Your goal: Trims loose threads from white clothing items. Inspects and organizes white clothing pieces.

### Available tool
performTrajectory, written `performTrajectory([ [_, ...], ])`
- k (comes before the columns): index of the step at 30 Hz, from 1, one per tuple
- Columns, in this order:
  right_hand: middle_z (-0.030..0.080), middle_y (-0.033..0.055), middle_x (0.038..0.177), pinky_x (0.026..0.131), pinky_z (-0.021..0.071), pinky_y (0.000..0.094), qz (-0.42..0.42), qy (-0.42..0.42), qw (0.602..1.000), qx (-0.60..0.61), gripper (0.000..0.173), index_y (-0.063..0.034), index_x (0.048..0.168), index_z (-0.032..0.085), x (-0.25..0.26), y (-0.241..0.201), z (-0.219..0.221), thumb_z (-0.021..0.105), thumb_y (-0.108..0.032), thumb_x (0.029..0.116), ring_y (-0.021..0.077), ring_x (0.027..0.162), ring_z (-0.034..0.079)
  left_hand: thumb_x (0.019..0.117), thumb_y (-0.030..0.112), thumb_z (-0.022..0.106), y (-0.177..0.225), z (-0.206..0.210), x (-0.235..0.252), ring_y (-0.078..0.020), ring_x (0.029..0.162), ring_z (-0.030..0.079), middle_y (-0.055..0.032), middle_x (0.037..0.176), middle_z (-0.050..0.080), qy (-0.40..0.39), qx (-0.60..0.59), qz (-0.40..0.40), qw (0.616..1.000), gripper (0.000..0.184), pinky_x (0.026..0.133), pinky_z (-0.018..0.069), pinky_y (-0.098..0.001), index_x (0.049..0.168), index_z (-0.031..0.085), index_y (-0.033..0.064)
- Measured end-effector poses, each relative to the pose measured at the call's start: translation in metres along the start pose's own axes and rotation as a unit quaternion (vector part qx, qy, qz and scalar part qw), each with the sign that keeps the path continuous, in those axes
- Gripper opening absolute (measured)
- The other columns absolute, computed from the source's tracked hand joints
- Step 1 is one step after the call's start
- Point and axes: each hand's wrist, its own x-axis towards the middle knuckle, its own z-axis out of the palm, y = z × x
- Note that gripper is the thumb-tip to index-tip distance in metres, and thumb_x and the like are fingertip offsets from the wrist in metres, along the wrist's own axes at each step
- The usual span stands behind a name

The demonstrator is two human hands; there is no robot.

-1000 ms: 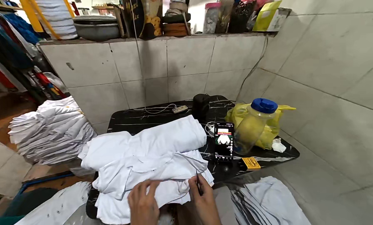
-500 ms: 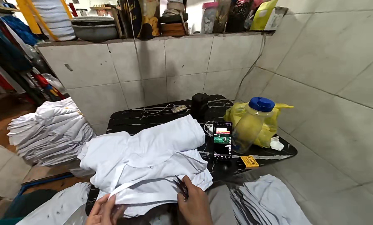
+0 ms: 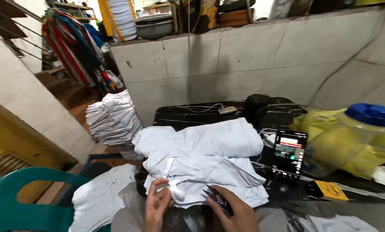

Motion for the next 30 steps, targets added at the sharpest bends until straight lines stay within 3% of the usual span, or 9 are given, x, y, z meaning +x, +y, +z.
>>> performTrajectory([
  [2,0.074,0.0101,0.099,0.072,0.0596,0.0451,-0.005,-0.006,1.0,-0.002,0.043,-0.0063,0.123,0.073,0.003,-0.005,0.007,0.068,-0.041,0.0974,0.0223,0.081,0.071,0.0913,-0.004,0.064,-0.001,0.001,-0.007,-0.0181,0.091,0.074,-0.0083,0.108,0.074,-0.024,0.024,0.02,0.999,0.054,0.082,0.0628,-0.0371,0.139,0.039,-0.0019],
  [5,0.073,0.01,0.096,0.07,0.0596,0.0442,-0.016,-0.003,1.0,0.011,0.04,-0.004,0.12,0.072,0.006,-0.012,0.02,0.069,-0.037,0.0969,0.0222,0.079,0.07,0.0767,-0.011,0.079,-0.004,0.006,-0.014,-0.0238,0.095,0.076,-0.0113,0.112,0.074,-0.017,0.062,0.034,0.997,0.077,0.085,0.0654,-0.0423,0.143,0.04,-0.0053],
  [7,0.072,0.0108,0.091,0.066,0.0583,0.0436,-0.031,-0.022,0.999,0.027,0.04,-0.0021,0.117,0.071,0.008,-0.017,0.024,0.07,-0.036,0.0969,0.0224,0.073,0.068,0.0766,-0.011,0.08,-0.007,0.009,-0.016,-0.0203,0.089,0.076,-0.01,0.107,0.076,0.011,0.091,0.052,0.994,0.063,0.08,0.0664,-0.0383,0.135,0.056,-0.0075],
  [9,0.071,0.0106,0.085,0.062,0.0573,0.0446,-0.043,-0.058,0.997,0.026,0.039,-0.0021,0.116,0.071,0.009,-0.023,0.024,0.069,-0.036,0.0975,0.0234,0.069,0.067,0.0802,-0.008,0.079,-0.014,0.01,-0.017,-0.0135,0.083,0.076,-0.0072,0.1,0.078,0.03,0.117,0.09,0.989,0.03,0.076,0.066,-0.0308,0.11,0.074,-0.0046],
  [11,0.071,0.0102,0.082,0.06,0.0566,0.0452,-0.051,-0.086,0.995,0.009,0.037,-0.0026,0.115,0.07,0.008,-0.029,0.021,0.067,-0.036,0.0985,0.0241,0.066,0.067,0.0837,-0.008,0.076,-0.024,0.007,-0.016,-0.0118,0.083,0.076,-0.0065,0.094,0.079,0.024,0.118,0.123,0.985,0.015,0.076,0.0652,-0.0282,0.096,0.078,-0.0003],
  [17,0.072,0.0117,0.084,0.062,0.0579,0.0509,-0.084,-0.15,0.985,-0.024,0.04,-0.0045,0.111,0.071,0.005,-0.029,0.026,0.063,-0.042,0.1002,0.0281,0.071,0.071,0.0876,-0.01,0.067,-0.028,-0.004,-0.019,-0.0029,0.079,0.072,0.0047,0.088,0.075,0.022,0.181,0.125,0.975,0.014,0.075,0.0626,-0.0228,0.093,0.07,0.0034],
  [20,0.072,0.0139,0.084,0.062,0.0577,0.0525,-0.096,-0.171,0.98,-0.036,0.037,-0.0034,0.109,0.071,0.003,-0.033,0.03,0.063,-0.038,0.1005,0.0311,0.073,0.072,0.0896,-0.009,0.065,-0.029,-0.003,-0.022,-0.0009,0.08,0.07,0.0076,0.089,0.073,0.007,0.191,0.126,0.974,0.014,0.075,0.0616,-0.0218,0.095,0.068,0.0047],
  [30,0.07,0.0126,0.08,0.055,0.056,0.0474,-0.088,-0.107,0.988,-0.068,0.035,-0.0036,0.106,0.07,-0.002,-0.037,0.049,0.059,-0.037,0.1028,0.0284,0.064,0.07,0.092,-0.005,0.065,-0.029,0.001,-0.023,0.0019,0.079,0.068,0.0082,0.092,0.072,-0.002,0.203,0.153,0.967,0.011,0.072,0.0596,-0.0187,0.096,0.066,0.0053],
])
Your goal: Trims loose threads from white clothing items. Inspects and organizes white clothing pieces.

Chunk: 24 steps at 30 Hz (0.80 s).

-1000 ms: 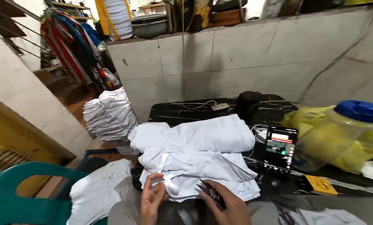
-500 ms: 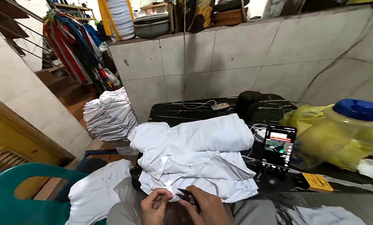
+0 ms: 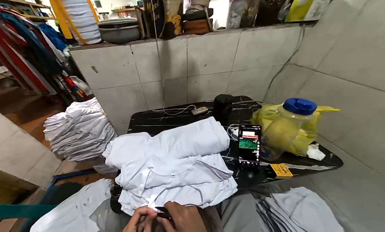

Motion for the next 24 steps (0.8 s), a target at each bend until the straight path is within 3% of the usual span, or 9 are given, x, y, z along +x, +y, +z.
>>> performTrajectory([
  [5,0.07,0.0126,0.083,0.054,0.0571,0.0454,-0.022,0.019,0.999,-0.015,0.032,-0.0033,0.109,0.07,0.002,-0.004,0.006,0.059,-0.032,0.1028,0.0283,0.065,0.07,0.092,-0.003,0.067,-0.004,-0.001,0.0,0.0012,0.081,0.067,0.0049,0.092,0.072,-0.011,0.024,0.018,0.999,0.007,0.074,0.0588,-0.0184,0.095,0.067,0.0033],
  [8,0.068,0.0123,0.079,0.053,0.0558,0.0458,-0.031,0.014,0.999,-0.028,0.033,-0.0048,0.106,0.07,0.003,-0.004,0.006,0.052,-0.032,0.1063,0.029,0.063,0.069,0.0938,0.0,0.066,-0.005,-0.003,0.0,0.0024,0.082,0.067,0.0064,0.091,0.072,-0.018,0.033,0.029,0.999,0.005,0.076,0.0587,-0.0182,0.095,0.066,0.0043],
  [11,0.068,0.0095,0.076,0.05,0.0549,0.0426,-0.009,0.069,0.997,-0.028,0.037,-0.0061,0.102,0.072,0.004,-0.004,0.008,0.049,-0.035,0.108,0.0252,0.06,0.068,0.0927,-0.005,0.063,-0.003,-0.002,0.001,0.0031,0.078,0.067,0.0071,0.088,0.071,-0.005,0.026,0.02,0.999,0.007,0.073,0.058,-0.0176,0.095,0.064,0.0018],
  [15,0.072,0.0134,0.09,0.061,0.058,0.0431,0.044,0.104,0.985,0.128,0.039,0.0009,0.108,0.071,0.008,-0.003,0.008,0.072,-0.036,0.0953,0.0237,0.07,0.069,0.0954,-0.007,0.059,0.006,-0.003,0.005,0.0018,0.071,0.068,0.0134,0.08,0.072,0.045,-0.022,-0.035,0.998,0.017,0.068,0.0599,-0.0209,0.1,0.055,0.0088],
  [18,0.071,0.0167,0.106,0.065,0.0589,0.0442,0.009,0.081,0.978,0.193,0.048,0.0006,0.118,0.065,0.01,0.002,0.019,0.086,-0.019,0.08,0.0263,0.077,0.07,0.1002,-0.007,0.049,0.017,-0.004,0.009,-0.0006,0.074,0.072,0.0117,0.083,0.075,0.038,-0.066,-0.067,0.995,0.018,0.071,0.0613,-0.0227,0.104,0.048,0.0114],
  [21,0.072,0.0175,0.104,0.065,0.0597,0.0431,-0.029,0.115,0.974,0.195,0.052,0.002,0.123,0.066,0.009,0.006,0.032,0.079,0.004,0.0724,0.0266,0.077,0.071,0.1073,0.003,0.041,0.02,-0.006,0.011,-0.0081,0.084,0.076,0.0063,0.094,0.078,0.031,-0.106,-0.063,0.992,0.012,0.081,0.0628,-0.0289,0.107,0.045,0.014],
  [23,0.071,0.0152,0.098,0.065,0.0604,0.0421,-0.033,0.136,0.97,0.201,0.044,-0.0003,0.12,0.071,0.012,0.013,0.038,0.071,0.007,0.0757,0.025,0.079,0.071,0.1101,0.013,0.043,0.017,-0.01,0.011,-0.0169,0.094,0.077,-0.0009,0.104,0.078,0.002,-0.105,-0.03,0.994,0.003,0.088,0.0631,-0.0366,0.11,0.046,0.0137],
  [24,0.069,0.0149,0.094,0.065,0.0595,0.041,-0.031,0.14,0.968,0.208,0.037,0.0002,0.114,0.073,0.014,0.016,0.04,0.069,0.006,0.0781,0.0243,0.077,0.069,0.109,0.014,0.047,0.015,-0.013,0.009,-0.0168,0.096,0.076,-0.002,0.106,0.077,-0.026,-0.062,-0.006,0.998,0.004,0.089,0.0628,-0.0365,0.109,0.05,0.0114],
])
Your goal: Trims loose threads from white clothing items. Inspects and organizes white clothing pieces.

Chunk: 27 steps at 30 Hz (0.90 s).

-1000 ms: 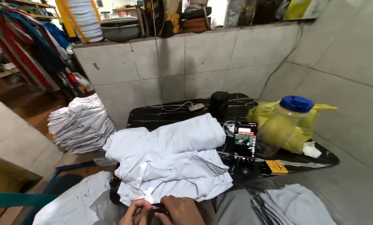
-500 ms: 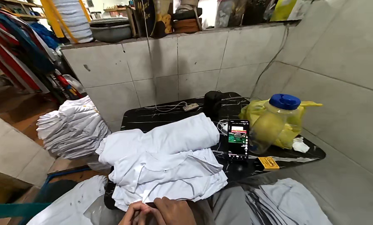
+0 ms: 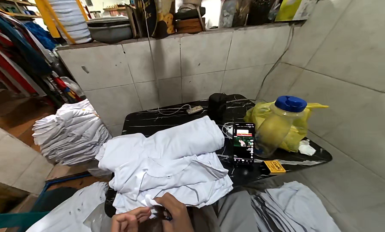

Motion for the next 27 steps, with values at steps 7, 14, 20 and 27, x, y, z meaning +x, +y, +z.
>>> performTrajectory([
  [7,0.065,0.0164,0.104,0.083,0.0543,0.0313,0.068,-0.092,0.977,0.177,0.021,0.0067,0.101,0.071,0.006,0.009,-0.009,0.069,-0.013,0.0965,0.0173,0.093,0.062,0.0957,0.002,0.06,0.004,-0.014,-0.01,-0.0318,0.102,0.068,-0.019,0.104,0.072,-0.264,0.276,-0.001,0.924,0.017,0.096,0.0547,-0.0465,0.1,0.076,-0.0018],
  [14,0.067,0.0119,0.084,0.069,0.0498,0.0233,0.095,-0.1,0.971,0.197,0.019,0.0092,0.099,0.07,0.001,0.005,-0.006,0.064,-0.009,0.0989,0.0079,0.073,0.058,0.0898,0.016,0.078,0.006,-0.009,0.001,-0.0194,0.099,0.071,-0.0155,0.104,0.074,-0.074,0.301,0.044,0.95,0.024,0.093,0.0582,-0.0334,0.106,0.076,-0.0016],
  [20,0.066,0.0068,0.082,0.066,0.0496,0.0189,0.105,-0.098,0.971,0.194,0.018,0.0064,0.097,0.071,-0.005,0.01,-0.009,0.063,-0.01,0.0984,0.0024,0.07,0.057,0.093,0.007,0.066,-0.006,0.0,-0.005,-0.0095,0.089,0.07,-0.0077,0.091,0.073,-0.004,0.328,0.088,0.94,0.01,0.086,0.0578,-0.022,0.091,0.075,0.0016],
  [27,0.068,-0.0014,0.086,0.066,0.0488,0.0149,0.149,-0.084,0.96,0.22,0.014,0.0016,0.103,0.071,-0.001,0.013,-0.016,0.062,-0.007,0.0967,-0.0044,0.071,0.057,0.0941,0.012,0.071,-0.008,-0.022,-0.003,-0.0053,0.087,0.07,0.0002,0.095,0.072,0.028,0.199,0.069,0.977,0.005,0.08,0.0618,-0.0231,0.097,0.072,0.0074],
])
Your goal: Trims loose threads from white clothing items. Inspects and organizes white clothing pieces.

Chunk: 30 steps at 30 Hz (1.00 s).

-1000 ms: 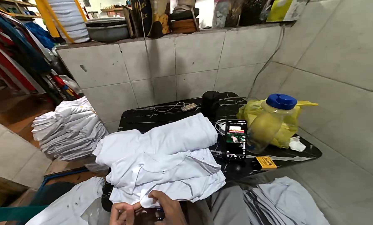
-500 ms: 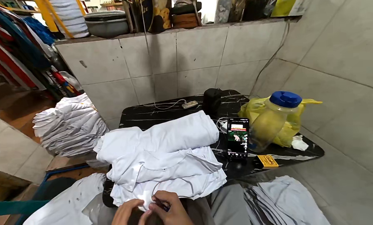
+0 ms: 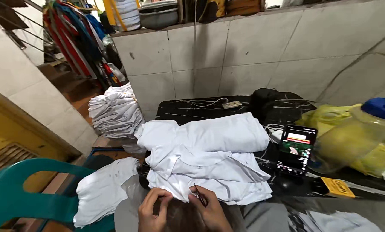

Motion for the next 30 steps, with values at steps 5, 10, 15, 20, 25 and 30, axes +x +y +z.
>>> performTrajectory([
  [5,0.068,-0.0018,0.087,0.066,0.0491,0.015,0.01,-0.004,1.0,-0.004,0.013,0.0006,0.102,0.071,0.0,-0.002,0.003,0.063,-0.008,0.097,-0.0041,0.071,0.057,0.0926,0.023,0.076,0.001,0.006,0.0,-0.0073,0.095,0.069,-0.0011,0.103,0.074,-0.043,0.055,0.023,0.997,0.019,0.086,0.0587,-0.0241,0.106,0.077,0.0105],
  [10,0.065,-0.0018,0.081,0.059,0.0469,0.0153,0.037,-0.001,0.999,-0.015,0.01,-0.0006,0.098,0.07,-0.004,-0.005,0.006,0.065,-0.009,0.0962,-0.0029,0.064,0.054,0.096,0.021,0.068,-0.01,0.018,-0.002,-0.0086,0.096,0.064,0.001,0.101,0.072,-0.044,0.156,0.124,0.979,0.012,0.087,0.0538,-0.0222,0.097,0.08,0.02],
  [15,0.065,-0.0008,0.081,0.062,0.0501,0.0177,0.032,0.026,0.999,-0.015,0.011,-0.0002,0.1,0.069,-0.006,-0.008,0.004,0.064,-0.009,0.0968,0.0003,0.068,0.058,0.1025,0.031,0.061,-0.018,0.006,0.005,-0.0101,0.1,0.068,0.0017,0.099,0.073,-0.05,0.115,0.082,0.989,0.021,0.092,0.0558,-0.0295,0.096,0.073,0.0147],
  [20,0.067,-0.0001,0.083,0.064,0.0512,0.019,0.067,0.018,0.997,-0.026,0.013,-0.0009,0.101,0.069,-0.005,-0.005,0.008,0.064,-0.012,0.0974,0.0011,0.07,0.06,0.0898,0.049,0.07,-0.026,0.007,0.014,-0.0233,0.098,0.066,-0.0007,0.101,0.073,0.022,0.248,-0.065,0.966,0.035,0.084,0.0541,-0.0468,0.098,0.08,0.0173],
  [25,0.067,-0.0004,0.082,0.06,0.0499,0.0183,0.063,0.024,0.997,-0.025,0.013,-0.0011,0.102,0.069,-0.006,-0.004,0.008,0.065,-0.013,0.0979,0.0,0.066,0.058,0.0918,0.03,0.069,-0.013,0.007,0.014,-0.0074,0.086,0.065,0.0073,0.089,0.073,0.055,0.154,-0.057,0.985,0.016,0.08,0.0532,-0.0306,0.089,0.077,0.0164],
  [30,0.07,0.0012,0.089,0.067,0.0544,0.0191,0.035,0.058,0.997,-0.038,0.015,-0.0016,0.103,0.07,-0.005,-0.003,0.004,0.064,-0.014,0.0981,0.0016,0.075,0.064,0.0969,0.02,0.07,0.011,-0.012,0.004,-0.0053,0.081,0.07,0.0011,0.089,0.074,-0.081,-0.103,-0.043,0.99,0.012,0.078,0.0597,-0.0245,0.094,0.072,0.008],
])
